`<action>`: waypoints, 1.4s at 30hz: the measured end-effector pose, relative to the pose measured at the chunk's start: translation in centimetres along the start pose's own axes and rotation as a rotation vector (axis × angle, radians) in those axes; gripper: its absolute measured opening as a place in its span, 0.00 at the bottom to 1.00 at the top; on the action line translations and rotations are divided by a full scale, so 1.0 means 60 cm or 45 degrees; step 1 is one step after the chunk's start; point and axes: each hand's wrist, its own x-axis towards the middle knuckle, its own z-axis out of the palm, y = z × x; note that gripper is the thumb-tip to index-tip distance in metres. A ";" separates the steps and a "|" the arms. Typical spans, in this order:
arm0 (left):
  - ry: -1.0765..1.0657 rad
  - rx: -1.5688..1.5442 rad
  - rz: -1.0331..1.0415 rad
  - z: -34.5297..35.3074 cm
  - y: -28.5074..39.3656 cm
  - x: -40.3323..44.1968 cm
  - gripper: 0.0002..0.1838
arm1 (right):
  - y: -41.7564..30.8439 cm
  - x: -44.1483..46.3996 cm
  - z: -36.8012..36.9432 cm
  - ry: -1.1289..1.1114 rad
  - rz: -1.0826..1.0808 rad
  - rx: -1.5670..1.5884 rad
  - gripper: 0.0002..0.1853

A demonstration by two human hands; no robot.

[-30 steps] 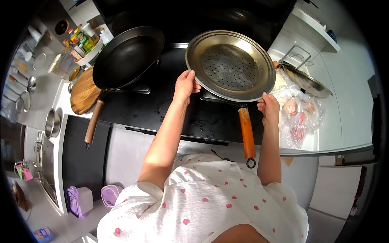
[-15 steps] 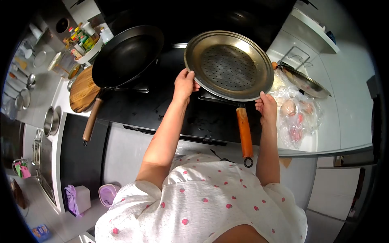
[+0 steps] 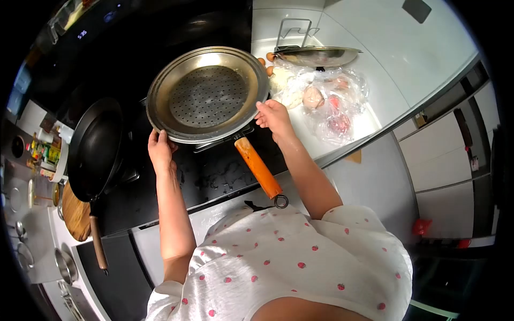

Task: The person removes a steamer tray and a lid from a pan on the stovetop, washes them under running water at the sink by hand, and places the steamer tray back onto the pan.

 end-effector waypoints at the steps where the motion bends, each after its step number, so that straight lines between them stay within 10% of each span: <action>1: -0.011 0.002 -0.002 0.001 -0.009 0.005 0.17 | 0.001 0.000 0.000 0.011 -0.001 0.002 0.11; 7: 0.463 0.544 0.768 0.009 -0.011 0.013 0.24 | 0.002 0.005 0.000 0.015 0.011 -0.002 0.11; 11: 0.256 0.314 0.919 0.049 0.037 -0.026 0.21 | -0.001 0.003 0.002 0.039 0.008 -0.031 0.11; 20: -0.314 -0.058 0.524 0.139 0.045 -0.071 0.15 | -0.034 0.011 -0.084 0.480 -0.050 0.142 0.13; 23: -0.351 -0.031 0.459 0.152 0.046 -0.093 0.14 | -0.042 0.069 -0.166 0.613 -0.135 0.168 0.37; 31: -0.241 -0.088 0.503 0.216 0.081 -0.133 0.12 | -0.153 0.230 -0.281 0.939 -0.548 0.408 0.45; 37: -0.118 -0.181 0.642 0.275 0.102 -0.177 0.12 | -0.171 0.347 -0.359 0.972 -0.494 0.235 0.41; 42: -0.031 -0.124 0.702 0.312 0.115 -0.209 0.11 | -0.200 0.226 -0.364 0.718 -0.105 0.313 0.17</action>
